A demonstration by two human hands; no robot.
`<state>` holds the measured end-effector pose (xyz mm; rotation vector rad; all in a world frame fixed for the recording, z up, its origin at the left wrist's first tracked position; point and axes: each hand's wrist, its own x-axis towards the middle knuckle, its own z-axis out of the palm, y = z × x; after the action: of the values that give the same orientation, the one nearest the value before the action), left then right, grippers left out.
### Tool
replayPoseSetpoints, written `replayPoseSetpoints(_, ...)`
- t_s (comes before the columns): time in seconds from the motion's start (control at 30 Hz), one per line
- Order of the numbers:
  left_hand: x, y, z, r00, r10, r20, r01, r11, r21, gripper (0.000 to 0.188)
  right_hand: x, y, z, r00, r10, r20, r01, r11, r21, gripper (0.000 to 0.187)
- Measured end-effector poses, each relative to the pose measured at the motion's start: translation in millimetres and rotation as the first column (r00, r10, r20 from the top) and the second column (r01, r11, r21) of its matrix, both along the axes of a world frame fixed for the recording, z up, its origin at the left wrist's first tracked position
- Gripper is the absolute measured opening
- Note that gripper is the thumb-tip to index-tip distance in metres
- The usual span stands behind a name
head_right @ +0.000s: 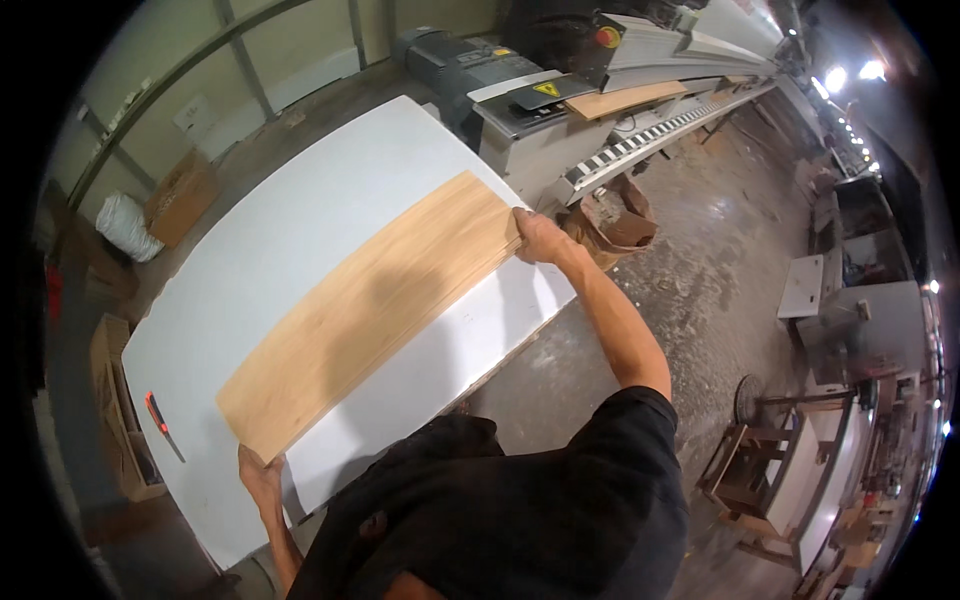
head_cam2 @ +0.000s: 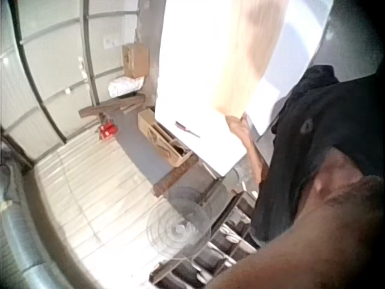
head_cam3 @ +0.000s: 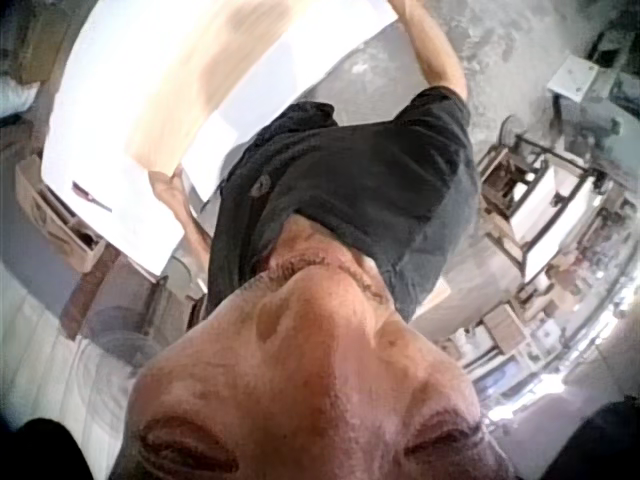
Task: The person places a wood board onto an edge-banding machine, guides it through by hand, and then carries the board to a stack on a nearby table.
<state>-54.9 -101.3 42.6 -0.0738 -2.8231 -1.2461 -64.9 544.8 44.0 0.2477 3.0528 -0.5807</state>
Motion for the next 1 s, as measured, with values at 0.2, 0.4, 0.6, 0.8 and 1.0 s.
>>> replayPoseSetpoints(0.2, -2.5, -16.0, -11.2, 0.996, -0.085, -0.022, 0.086, 0.992, 0.089, 0.05, -3.0, 10.8, 32.2, 0.995, 0.058, 0.08, -0.057, 0.998, -0.015, 0.054)
replayPoseSetpoints(0.4, -5.9, -50.3, 13.3, 0.961, -0.018, 0.276, 0.002, 0.998, 0.057, 0.06, -39.5, 32.9, 30.4, 0.911, -0.043, -0.411, 0.083, 0.993, 0.081, 0.054)
replayPoseSetpoints(0.6, -24.6, -36.1, 47.3, 0.967, 0.145, 0.21, -0.209, 0.922, 0.327, 0.057, -86.1, 66.9, 18.0, 0.907, -0.006, -0.42, 0.171, 0.919, 0.356, 0.06)
replayPoseSetpoints(0.8, -49.4, 22.6, 61.0, 0.966, 0.048, 0.253, -0.149, 0.905, 0.397, 0.06, -95.8, 63.1, 14.8, 0.941, 0.04, -0.336, 0.102, 0.914, 0.394, 0.069)
replayPoseSetpoints(1.0, -96.5, 103.9, 63.3, 0.958, -0.105, 0.265, -0.031, 0.885, 0.465, 0.06, -93.2, 50.3, 28.4, 0.903, 0.256, -0.346, -0.165, 0.948, 0.271, 0.062)
